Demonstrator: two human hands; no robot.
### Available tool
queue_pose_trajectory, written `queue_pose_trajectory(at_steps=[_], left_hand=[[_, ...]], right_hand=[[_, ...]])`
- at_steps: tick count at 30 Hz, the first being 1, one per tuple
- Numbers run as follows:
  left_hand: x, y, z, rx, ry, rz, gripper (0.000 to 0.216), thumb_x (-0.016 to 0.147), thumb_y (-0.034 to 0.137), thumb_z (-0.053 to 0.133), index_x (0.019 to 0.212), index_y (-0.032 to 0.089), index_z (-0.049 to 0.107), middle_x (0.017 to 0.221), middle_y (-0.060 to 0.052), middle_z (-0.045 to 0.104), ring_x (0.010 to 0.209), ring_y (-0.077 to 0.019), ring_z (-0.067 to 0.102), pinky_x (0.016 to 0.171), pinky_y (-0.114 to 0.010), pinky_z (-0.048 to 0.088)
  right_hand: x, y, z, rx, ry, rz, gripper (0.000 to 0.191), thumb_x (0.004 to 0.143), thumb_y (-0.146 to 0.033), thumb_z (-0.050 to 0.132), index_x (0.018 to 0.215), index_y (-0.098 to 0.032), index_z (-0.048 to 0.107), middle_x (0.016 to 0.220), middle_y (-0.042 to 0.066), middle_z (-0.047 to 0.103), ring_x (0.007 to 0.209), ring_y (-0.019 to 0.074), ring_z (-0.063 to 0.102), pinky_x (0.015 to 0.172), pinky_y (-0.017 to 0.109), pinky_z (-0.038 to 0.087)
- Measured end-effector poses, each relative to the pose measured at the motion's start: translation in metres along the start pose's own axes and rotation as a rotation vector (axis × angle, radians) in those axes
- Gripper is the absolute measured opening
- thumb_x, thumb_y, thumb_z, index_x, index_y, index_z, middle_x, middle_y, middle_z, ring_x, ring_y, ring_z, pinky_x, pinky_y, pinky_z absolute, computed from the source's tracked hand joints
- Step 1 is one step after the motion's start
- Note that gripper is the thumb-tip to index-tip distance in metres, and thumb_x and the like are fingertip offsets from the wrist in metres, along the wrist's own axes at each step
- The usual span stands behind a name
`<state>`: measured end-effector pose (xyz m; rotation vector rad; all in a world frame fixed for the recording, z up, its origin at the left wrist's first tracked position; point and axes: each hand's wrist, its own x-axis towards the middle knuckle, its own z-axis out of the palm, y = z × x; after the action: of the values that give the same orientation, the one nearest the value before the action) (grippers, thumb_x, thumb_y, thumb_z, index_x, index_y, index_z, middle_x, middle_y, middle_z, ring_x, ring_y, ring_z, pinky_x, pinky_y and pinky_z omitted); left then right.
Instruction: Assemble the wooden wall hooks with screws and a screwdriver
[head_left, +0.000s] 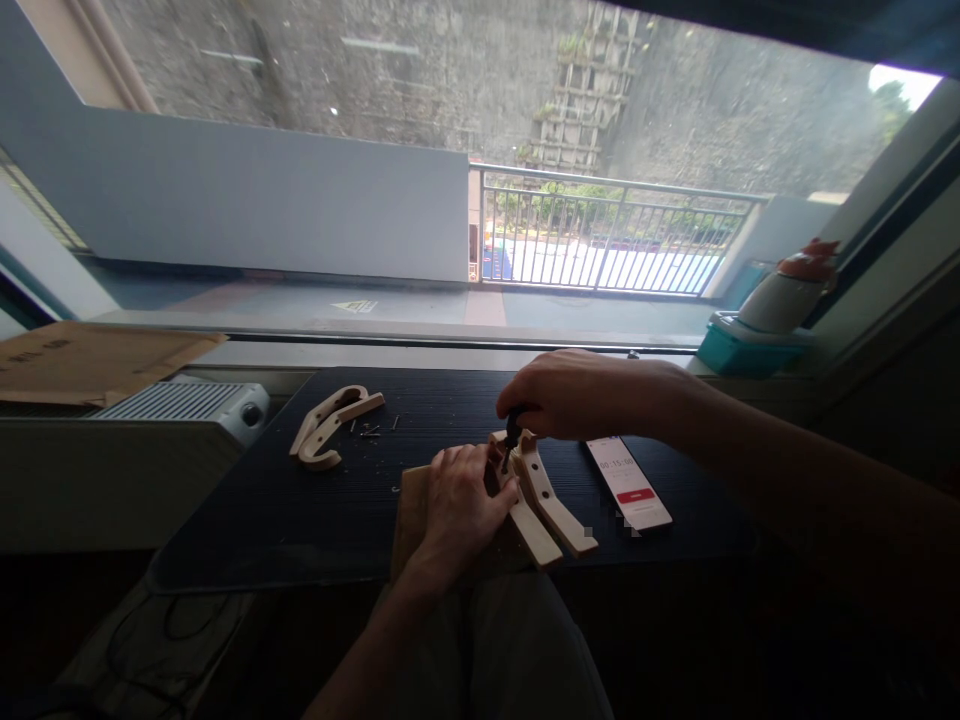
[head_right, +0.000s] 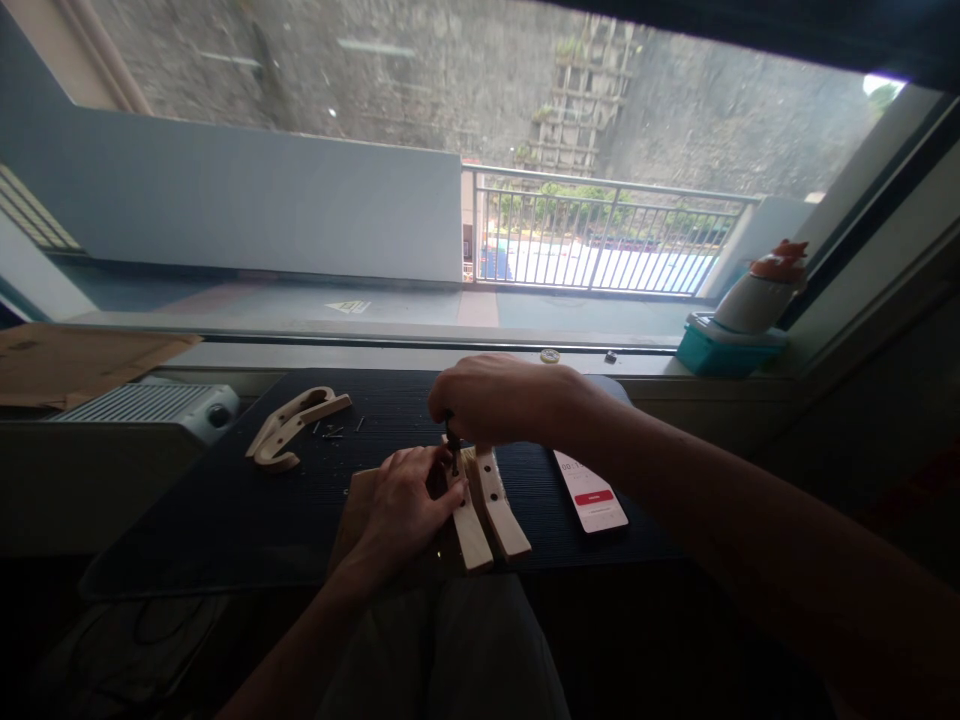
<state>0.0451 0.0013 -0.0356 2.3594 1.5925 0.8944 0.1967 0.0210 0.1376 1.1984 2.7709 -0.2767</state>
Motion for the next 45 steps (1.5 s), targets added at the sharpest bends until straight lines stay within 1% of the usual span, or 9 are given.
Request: queue_pose_trajectory(at_steps=[8,12,17,24,31,37,40,42,45], left_hand=[[0.0,0.0,0.002,0.012,-0.006,-0.004,0.022,0.076,0.036,0.059,0.09,0.02,0.057,0.083,-0.003,0.06,0.088,-0.0233,0.052,0.091,-0.04,0.035],[0.0,0.0,0.0,0.007,-0.014,-0.001,0.022,0.076,0.037,0.059,0.092,0.021,0.057,0.083,-0.002,0.06,0.088,-0.023,0.052,0.091,-0.04,0.035],[0.0,0.0,0.0,0.001,-0.01,-0.003,0.021,0.076,0.036,0.059,0.091,0.021,0.057,0.083,-0.002,0.061,0.088,-0.0223,0.052,0.09,-0.039,0.035],[0.0,0.0,0.001,-0.002,-0.004,-0.006,0.022,0.076,0.037,0.059,0.092,0.021,0.057,0.085,-0.002,0.061,0.09,-0.023,0.052,0.091,-0.04,0.034],[0.0,0.0,0.001,0.004,-0.021,-0.011,0.02,0.075,0.036,0.06,0.089,0.022,0.057,0.083,-0.002,0.06,0.089,-0.0232,0.052,0.091,-0.039,0.035],[0.001,0.0,-0.003,-0.013,-0.055,-0.016,0.023,0.077,0.037,0.057,0.093,0.021,0.058,0.087,-0.004,0.061,0.092,-0.0244,0.053,0.093,-0.041,0.035],[-0.001,-0.005,-0.012,-0.049,-0.127,0.017,0.033,0.075,0.043,0.059,0.1,0.021,0.059,0.093,-0.004,0.063,0.095,-0.0241,0.054,0.096,-0.042,0.035],[-0.004,-0.01,-0.02,-0.074,-0.204,0.052,0.048,0.074,0.049,0.06,0.111,0.021,0.057,0.109,-0.006,0.061,0.107,-0.026,0.052,0.101,-0.044,0.032],[-0.009,-0.017,-0.029,-0.066,-0.323,0.097,0.077,0.071,0.062,0.058,0.132,0.018,0.043,0.138,-0.012,0.044,0.13,-0.0325,0.033,0.108,-0.051,0.022]], right_hand=[[0.003,-0.002,0.006,-0.057,0.045,-0.022,0.021,0.085,-0.019,0.045,0.085,-0.015,0.066,0.072,0.002,0.063,0.06,0.0084,0.046,0.055,0.024,0.029],[0.005,-0.002,0.006,-0.068,0.044,0.018,0.025,0.087,-0.022,0.043,0.088,-0.014,0.066,0.073,0.003,0.063,0.059,0.0089,0.046,0.052,0.024,0.029],[0.002,0.0,0.002,0.011,0.018,0.023,0.03,0.083,-0.02,0.051,0.11,-0.02,0.063,0.087,0.003,0.066,0.067,0.01,0.053,0.057,0.023,0.034],[0.002,0.0,0.002,-0.022,-0.004,-0.023,0.022,0.081,-0.012,0.052,0.095,-0.017,0.067,0.08,0.002,0.066,0.066,0.0096,0.051,0.057,0.023,0.033],[0.002,0.0,0.009,-0.078,0.067,0.044,0.025,0.088,-0.024,0.043,0.087,-0.013,0.065,0.072,0.004,0.063,0.058,0.0093,0.047,0.053,0.024,0.03],[0.0,0.002,0.008,-0.017,0.045,0.029,0.023,0.084,-0.025,0.049,0.101,-0.019,0.065,0.078,0.002,0.065,0.06,0.0091,0.049,0.053,0.023,0.03],[-0.001,0.003,0.009,0.001,0.038,0.003,0.022,0.083,-0.021,0.05,0.098,-0.019,0.065,0.078,0.001,0.064,0.061,0.0087,0.049,0.053,0.023,0.03],[-0.001,0.005,0.011,-0.006,0.031,-0.005,0.018,0.083,-0.02,0.05,0.09,-0.017,0.065,0.075,0.001,0.063,0.059,0.0084,0.048,0.053,0.023,0.03],[-0.001,0.009,0.015,-0.003,0.024,0.001,0.015,0.082,-0.021,0.051,0.087,-0.017,0.065,0.073,0.0,0.062,0.058,0.0083,0.048,0.052,0.023,0.031]])
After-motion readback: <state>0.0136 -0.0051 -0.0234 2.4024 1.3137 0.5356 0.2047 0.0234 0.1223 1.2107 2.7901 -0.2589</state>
